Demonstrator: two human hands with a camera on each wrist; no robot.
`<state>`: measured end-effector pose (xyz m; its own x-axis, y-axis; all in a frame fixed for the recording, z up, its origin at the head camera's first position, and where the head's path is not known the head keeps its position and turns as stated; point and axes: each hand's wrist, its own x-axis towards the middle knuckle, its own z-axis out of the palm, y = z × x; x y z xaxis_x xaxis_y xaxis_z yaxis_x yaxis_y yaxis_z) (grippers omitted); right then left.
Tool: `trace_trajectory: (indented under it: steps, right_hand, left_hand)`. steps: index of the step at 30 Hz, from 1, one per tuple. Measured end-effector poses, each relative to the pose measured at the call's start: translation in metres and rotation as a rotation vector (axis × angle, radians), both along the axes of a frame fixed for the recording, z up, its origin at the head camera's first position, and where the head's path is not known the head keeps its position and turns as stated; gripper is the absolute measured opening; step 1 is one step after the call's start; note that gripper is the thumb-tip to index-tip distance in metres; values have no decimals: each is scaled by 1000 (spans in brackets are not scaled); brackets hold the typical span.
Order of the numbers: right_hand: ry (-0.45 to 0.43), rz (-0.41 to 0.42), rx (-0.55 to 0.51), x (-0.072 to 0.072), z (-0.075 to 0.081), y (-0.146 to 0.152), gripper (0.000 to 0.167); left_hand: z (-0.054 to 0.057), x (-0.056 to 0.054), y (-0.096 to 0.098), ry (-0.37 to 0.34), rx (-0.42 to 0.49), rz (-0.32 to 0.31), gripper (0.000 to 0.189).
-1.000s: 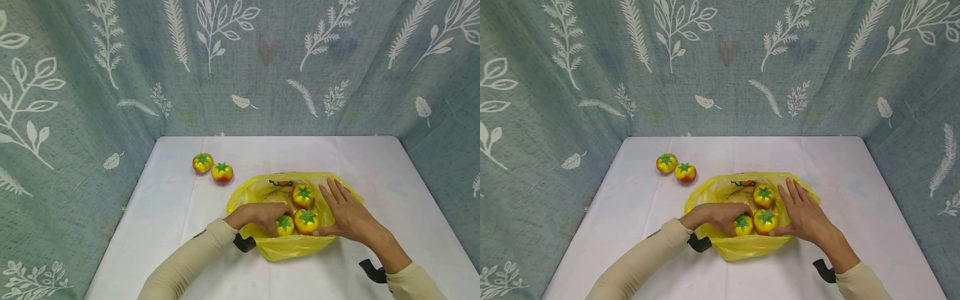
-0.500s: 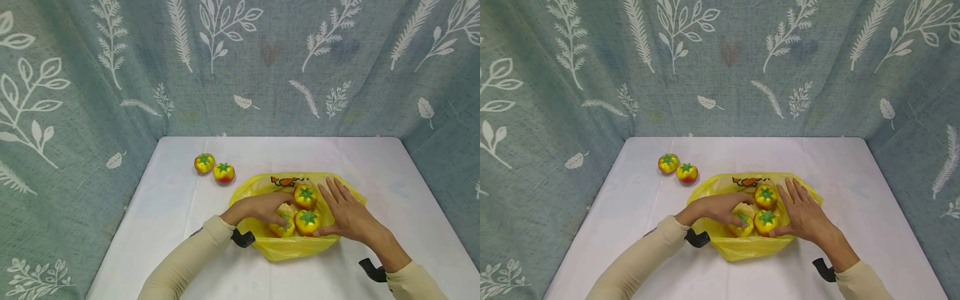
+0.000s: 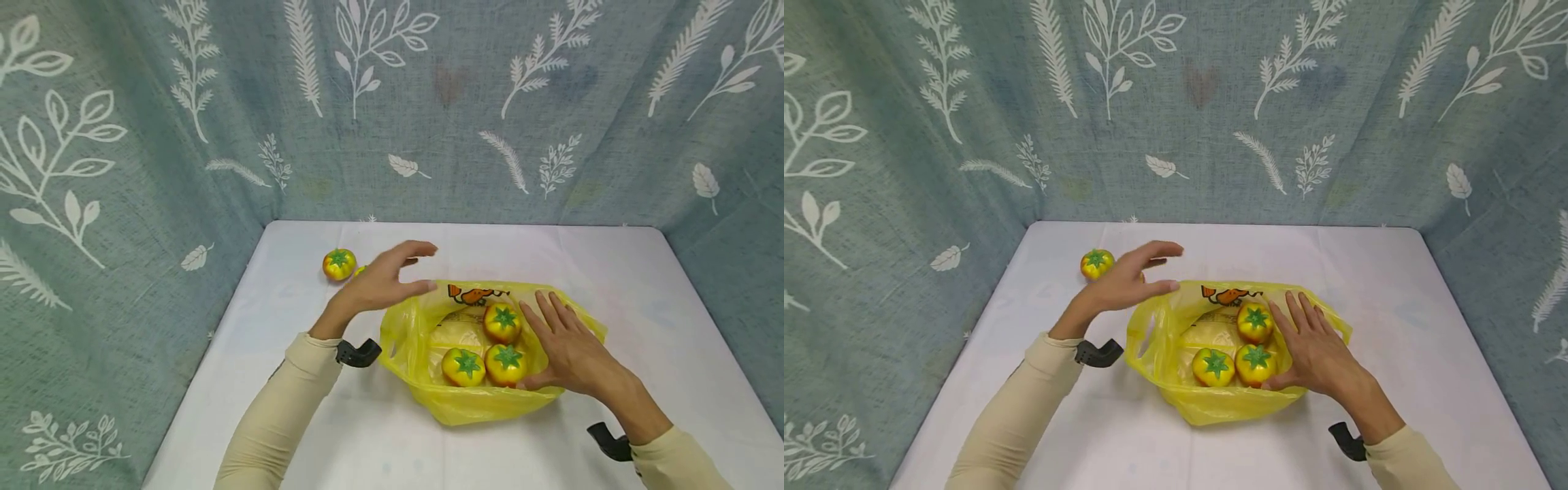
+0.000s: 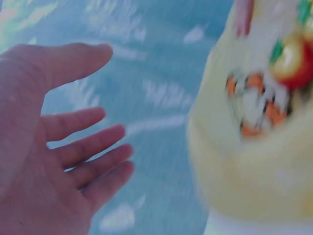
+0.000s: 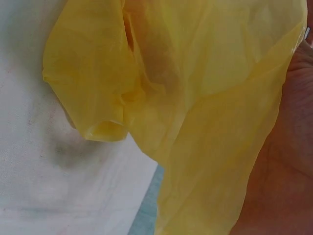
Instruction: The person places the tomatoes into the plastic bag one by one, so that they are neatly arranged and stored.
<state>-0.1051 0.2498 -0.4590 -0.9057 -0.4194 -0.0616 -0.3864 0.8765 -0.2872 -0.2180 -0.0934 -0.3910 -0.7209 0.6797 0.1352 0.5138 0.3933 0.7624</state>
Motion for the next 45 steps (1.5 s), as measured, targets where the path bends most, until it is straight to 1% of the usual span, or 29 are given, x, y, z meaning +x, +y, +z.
trace_trajectory:
  steps: [2, 4, 6, 8, 11, 13, 17, 23, 27, 29, 37, 41, 45]
  right_hand:
    - [0, -2, 0, 0, 0, 1, 135]
    - [3, 1, -2, 1, 0, 1, 134]
    - [8, 3, 0, 1, 1, 2, 134]
    - [12, 5, 1, 1, 1, 2, 134]
    - [14, 8, 3, 0, 0, 3, 134]
    - [18, 8, 2, 0, -1, 3, 134]
    - [22, 5, -5, 0, -2, 3, 135]
    - [13, 1, 4, 0, -2, 3, 135]
    - [7, 1, 0, 1, -1, 3, 135]
    - [7, 2, -2, 1, -1, 3, 135]
    - [15, 11, -16, 1, -3, 3, 135]
    - [21, 10, -19, 1, -4, 3, 135]
    - [21, 10, -13, 1, -3, 3, 135]
  left_hand:
    - [-3, -10, -17, -2, 41, 95, 62]
    - [-9, -19, -32, -22, 63, 177, 64]
    - [-19, -27, -45, -56, 79, 235, 65]
    - [-30, -32, -54, -91, 79, 293, 65]
    - [-47, -39, -64, -126, 90, 372, 65]
    - [-57, -42, -69, -136, 104, 426, 65]
    - [-76, -42, -78, -131, 164, 496, 67]
    - [-104, -39, -87, -147, 262, 555, 67]
    - [-119, -36, -89, -173, 286, 595, 66]
    - [-123, -33, -88, -192, 286, 612, 67]
    - [-135, -27, -85, -280, 292, 629, 80]
    - [-142, -28, -85, -288, 313, 614, 87]
    - [-147, -29, -86, -281, 278, 611, 94]
